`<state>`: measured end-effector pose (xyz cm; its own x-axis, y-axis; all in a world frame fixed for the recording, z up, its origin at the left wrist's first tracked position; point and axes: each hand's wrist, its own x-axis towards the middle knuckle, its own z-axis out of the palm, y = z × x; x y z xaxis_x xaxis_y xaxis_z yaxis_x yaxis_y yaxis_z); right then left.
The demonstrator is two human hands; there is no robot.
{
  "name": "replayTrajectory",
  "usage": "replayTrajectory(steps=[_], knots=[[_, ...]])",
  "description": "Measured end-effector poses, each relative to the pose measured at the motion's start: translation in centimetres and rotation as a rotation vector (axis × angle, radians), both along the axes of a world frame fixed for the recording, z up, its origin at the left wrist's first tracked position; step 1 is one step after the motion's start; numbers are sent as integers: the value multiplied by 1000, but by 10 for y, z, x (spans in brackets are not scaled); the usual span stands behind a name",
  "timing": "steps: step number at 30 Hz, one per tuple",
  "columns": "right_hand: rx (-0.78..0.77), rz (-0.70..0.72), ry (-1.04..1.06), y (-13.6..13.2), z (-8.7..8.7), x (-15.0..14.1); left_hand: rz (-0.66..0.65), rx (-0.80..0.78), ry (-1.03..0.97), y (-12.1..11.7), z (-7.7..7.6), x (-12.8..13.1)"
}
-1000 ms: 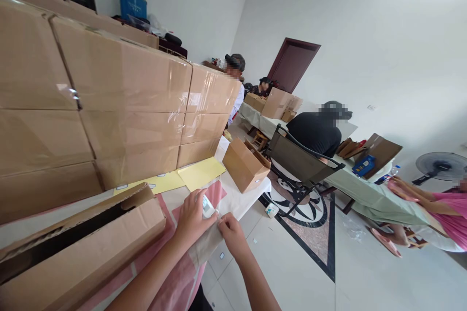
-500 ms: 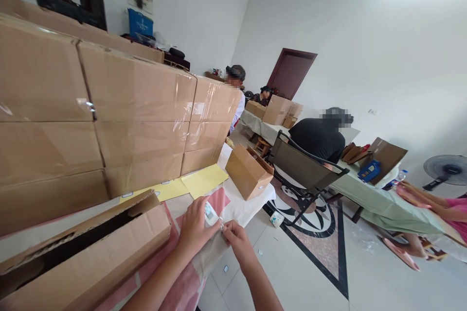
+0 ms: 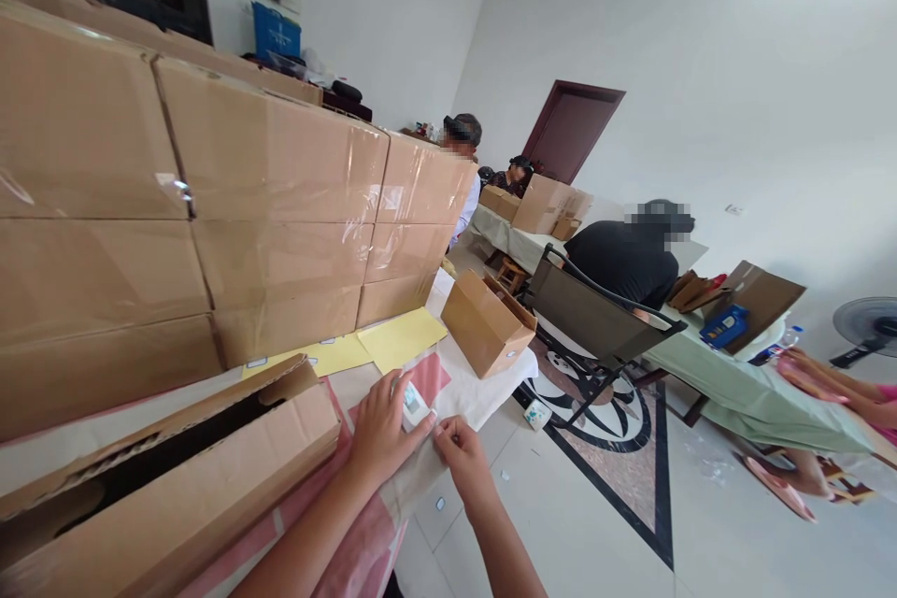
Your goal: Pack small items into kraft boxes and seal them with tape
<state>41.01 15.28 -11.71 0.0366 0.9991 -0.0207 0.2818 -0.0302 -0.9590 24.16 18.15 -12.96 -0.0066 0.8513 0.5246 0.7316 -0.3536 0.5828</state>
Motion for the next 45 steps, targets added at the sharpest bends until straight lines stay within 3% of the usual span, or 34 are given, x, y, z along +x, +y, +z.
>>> replayTrajectory(steps=[9, 14, 19, 22, 24, 28, 31, 34, 36, 40, 45], knots=[[42, -19, -141, 4, -2, -4, 25, 45, 52, 4, -7, 0], [155, -77, -202, 1, -6, -8, -6, 56, 15, 4, -9, -3], [222, -159, -193, -7, -2, -11, -15, 97, -49, -1, 0, -6], [217, -190, -147, -13, 10, -11, -34, 137, -90, -8, 23, -5], [231, -199, -111, -19, 24, -16, -87, 163, -104, -17, 49, -7], [321, -118, 82, -34, 65, -41, -256, 172, -93, -45, 121, -28], [460, -21, 184, -43, 96, -66, -366, 50, 4, -74, 176, -61], [624, 102, 179, -51, 114, -89, -386, -34, 99, -99, 212, -97], [696, 204, 162, -55, 119, -101, -362, -39, 92, -110, 222, -116], [740, 345, 142, -60, 125, -119, -285, 9, 152, -116, 224, -140], [698, 377, 133, -56, 122, -126, -305, 57, 256, -111, 221, -148]])
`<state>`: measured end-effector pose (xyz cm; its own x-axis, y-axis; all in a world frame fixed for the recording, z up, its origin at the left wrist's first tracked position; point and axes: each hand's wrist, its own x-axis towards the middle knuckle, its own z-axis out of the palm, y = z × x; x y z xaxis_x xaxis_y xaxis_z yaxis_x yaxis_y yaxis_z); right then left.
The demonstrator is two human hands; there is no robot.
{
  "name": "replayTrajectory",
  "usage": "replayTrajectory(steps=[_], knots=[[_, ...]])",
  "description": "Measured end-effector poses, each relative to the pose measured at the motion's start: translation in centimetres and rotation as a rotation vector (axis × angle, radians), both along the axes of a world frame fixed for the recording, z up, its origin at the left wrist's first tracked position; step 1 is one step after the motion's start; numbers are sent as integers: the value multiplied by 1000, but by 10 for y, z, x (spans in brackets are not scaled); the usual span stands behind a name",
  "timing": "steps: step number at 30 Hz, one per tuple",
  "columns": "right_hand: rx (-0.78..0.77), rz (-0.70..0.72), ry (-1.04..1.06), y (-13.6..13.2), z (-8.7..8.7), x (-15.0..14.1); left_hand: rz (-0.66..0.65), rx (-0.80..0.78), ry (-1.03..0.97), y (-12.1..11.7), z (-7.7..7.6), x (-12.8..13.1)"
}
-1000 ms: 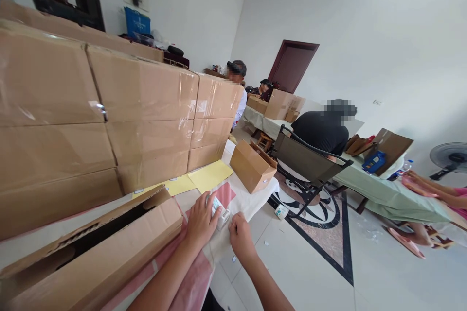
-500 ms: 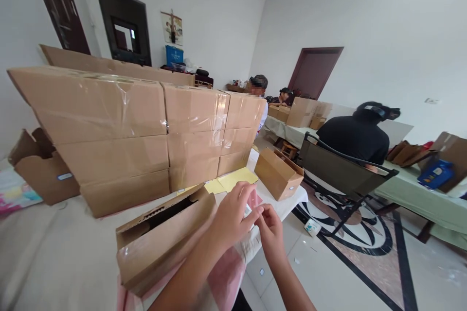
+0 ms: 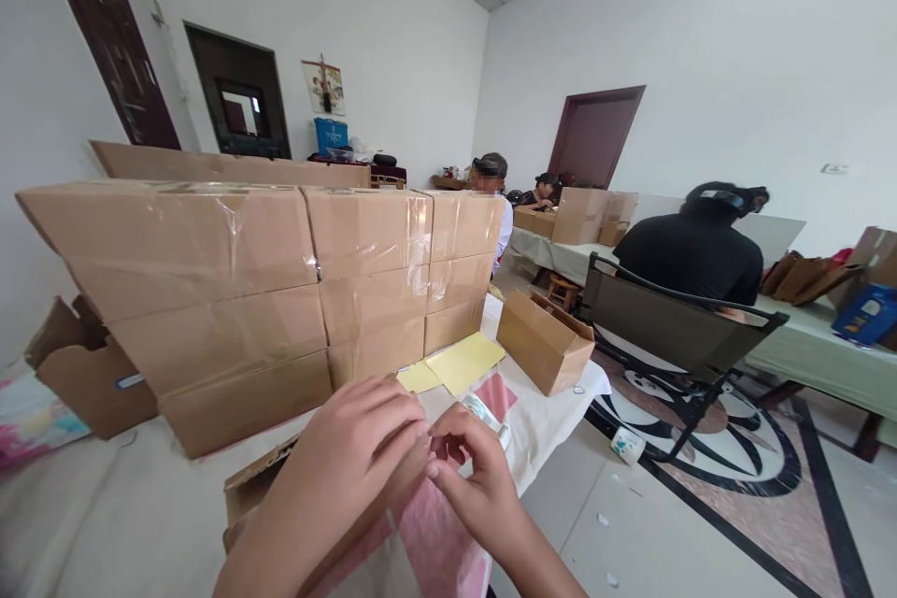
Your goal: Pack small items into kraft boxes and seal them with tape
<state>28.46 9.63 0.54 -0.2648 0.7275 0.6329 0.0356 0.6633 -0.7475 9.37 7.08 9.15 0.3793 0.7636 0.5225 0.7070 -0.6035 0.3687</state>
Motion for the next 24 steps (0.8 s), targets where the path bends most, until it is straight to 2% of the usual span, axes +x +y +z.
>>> replayTrajectory(steps=[3, 5, 8, 10, 12, 13, 15, 18, 20, 24], knots=[[-114, -86, -77, 8, -7, -1, 10, 92, 49, 4, -3, -2], [-125, -170, -141, 16, -11, -2, 33, 158, 30, 4, -2, -6], [85, -147, -298, 31, -12, -6, 59, 190, -119, -1, 1, -19], [236, -25, -492, 42, -8, -12, 85, 144, -293, -6, 4, -32], [310, 86, -672, 53, -3, -23, 76, 75, -553, -7, 4, -44], [324, 114, -728, 58, -1, -29, 28, 29, -696, -7, 3, -50], [329, 126, -774, 67, 1, -45, -159, -82, -937, -4, 1, -59], [326, 99, -759, 76, 0, -68, -440, -207, -1096, 4, -4, -67], [334, 92, -733, 80, -1, -81, -491, -209, -1150, 8, -6, -70], [332, 174, -712, 94, 3, -95, -452, -219, -1178, 14, -7, -69]])
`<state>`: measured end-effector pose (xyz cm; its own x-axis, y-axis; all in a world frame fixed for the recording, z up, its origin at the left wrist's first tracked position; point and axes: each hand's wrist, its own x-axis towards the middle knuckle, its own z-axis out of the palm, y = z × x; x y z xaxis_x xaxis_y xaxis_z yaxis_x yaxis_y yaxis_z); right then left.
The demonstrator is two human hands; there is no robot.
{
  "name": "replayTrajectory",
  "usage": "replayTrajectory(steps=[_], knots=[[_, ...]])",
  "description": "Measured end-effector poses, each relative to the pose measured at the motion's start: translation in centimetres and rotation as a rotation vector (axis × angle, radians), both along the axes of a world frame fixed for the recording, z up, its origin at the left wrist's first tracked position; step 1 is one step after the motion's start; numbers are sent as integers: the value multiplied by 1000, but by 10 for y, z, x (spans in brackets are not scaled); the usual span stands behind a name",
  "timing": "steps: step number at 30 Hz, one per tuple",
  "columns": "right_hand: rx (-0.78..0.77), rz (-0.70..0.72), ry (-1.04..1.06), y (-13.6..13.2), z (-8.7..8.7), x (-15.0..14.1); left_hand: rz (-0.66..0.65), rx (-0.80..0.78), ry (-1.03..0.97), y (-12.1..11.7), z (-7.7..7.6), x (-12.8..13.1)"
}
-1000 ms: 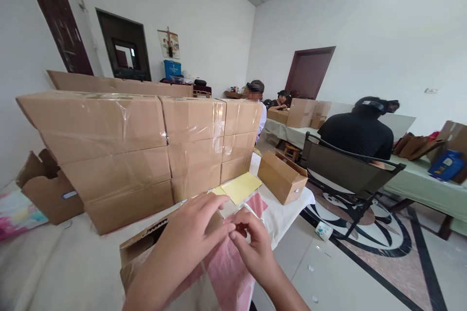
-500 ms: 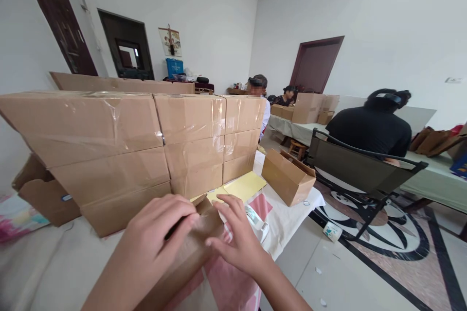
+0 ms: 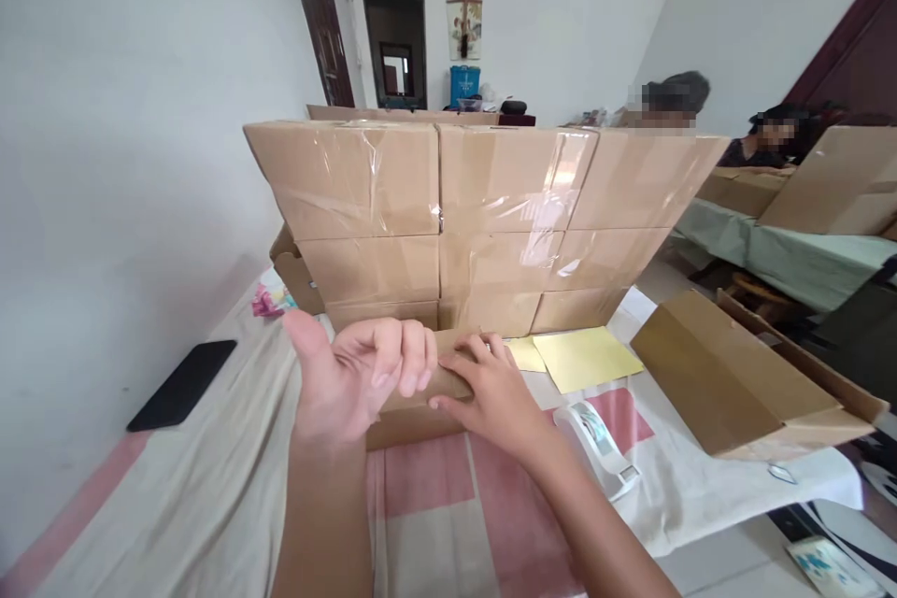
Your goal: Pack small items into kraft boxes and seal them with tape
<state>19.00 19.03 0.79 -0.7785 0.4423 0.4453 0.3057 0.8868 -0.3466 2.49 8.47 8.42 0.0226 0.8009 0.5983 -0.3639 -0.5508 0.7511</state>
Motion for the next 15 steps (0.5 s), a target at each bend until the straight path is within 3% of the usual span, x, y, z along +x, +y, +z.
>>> replayTrajectory(steps=[5, 12, 15], knots=[[44, 147, 89, 22, -11, -1, 30, -20, 9, 6, 0, 0], [-5, 265, 472, 29, -48, 2, -225, 262, 42, 28, -6, -1], [-29, 258, 490, 30, -49, -1, -171, 176, 161, 34, -11, 0]])
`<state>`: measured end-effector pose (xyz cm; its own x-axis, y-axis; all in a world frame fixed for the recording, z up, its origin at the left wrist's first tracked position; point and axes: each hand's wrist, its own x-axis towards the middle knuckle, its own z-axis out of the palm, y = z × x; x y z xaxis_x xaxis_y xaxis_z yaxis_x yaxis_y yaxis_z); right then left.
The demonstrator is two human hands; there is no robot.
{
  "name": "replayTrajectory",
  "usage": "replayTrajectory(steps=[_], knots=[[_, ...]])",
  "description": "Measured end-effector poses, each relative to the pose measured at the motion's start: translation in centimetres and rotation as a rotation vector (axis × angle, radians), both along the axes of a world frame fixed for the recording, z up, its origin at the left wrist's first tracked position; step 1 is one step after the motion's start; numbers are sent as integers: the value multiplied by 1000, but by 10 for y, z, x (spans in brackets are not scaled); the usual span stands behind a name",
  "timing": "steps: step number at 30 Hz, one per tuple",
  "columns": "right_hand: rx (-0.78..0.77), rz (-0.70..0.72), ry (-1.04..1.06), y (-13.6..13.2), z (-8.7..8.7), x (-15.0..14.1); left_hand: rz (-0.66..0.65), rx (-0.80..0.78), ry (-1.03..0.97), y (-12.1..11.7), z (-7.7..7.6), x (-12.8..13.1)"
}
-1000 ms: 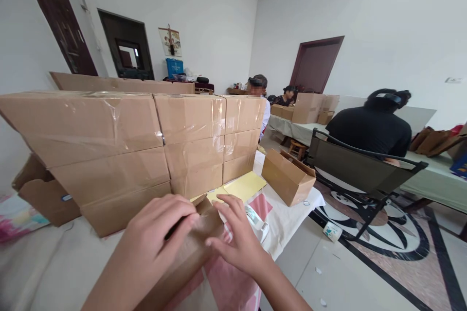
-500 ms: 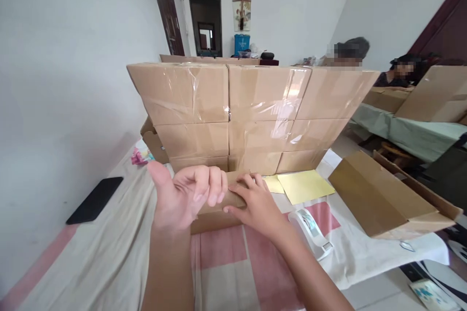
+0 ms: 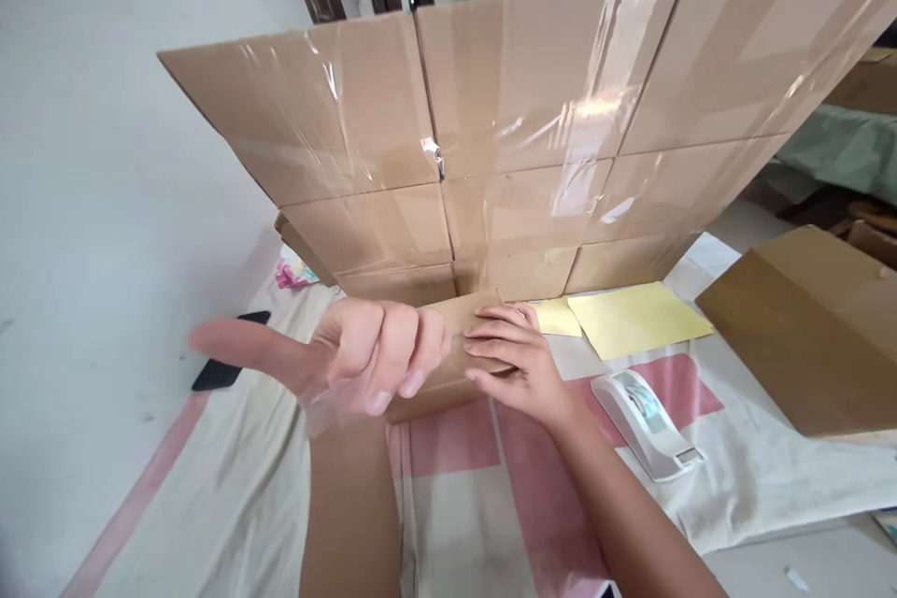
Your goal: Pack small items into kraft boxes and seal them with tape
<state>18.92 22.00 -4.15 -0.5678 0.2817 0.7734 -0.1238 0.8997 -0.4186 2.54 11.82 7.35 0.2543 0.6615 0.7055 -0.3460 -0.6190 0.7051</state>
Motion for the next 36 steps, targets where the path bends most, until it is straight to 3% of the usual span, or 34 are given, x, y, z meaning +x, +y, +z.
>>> replayTrajectory(steps=[4, 10, 15, 17, 26, 36], knots=[[-31, -40, -42, 0, 1, -3, 148, -123, 70, -15, 7, -2], [-10, -36, 76, -2, -2, 0, 560, -270, 461, -61, 27, -35], [-28, -2, 109, -1, -2, -1, 760, -704, 942, -68, 31, -53], [-34, 9, 109, -1, -2, -2, 813, -768, 1031, -61, 30, -52], [-63, 14, 67, -3, -1, 0, 676, -660, 1146, -26, 1, -41], [-75, 15, 75, -3, -2, -1, 763, -714, 1261, -16, -8, -31]])
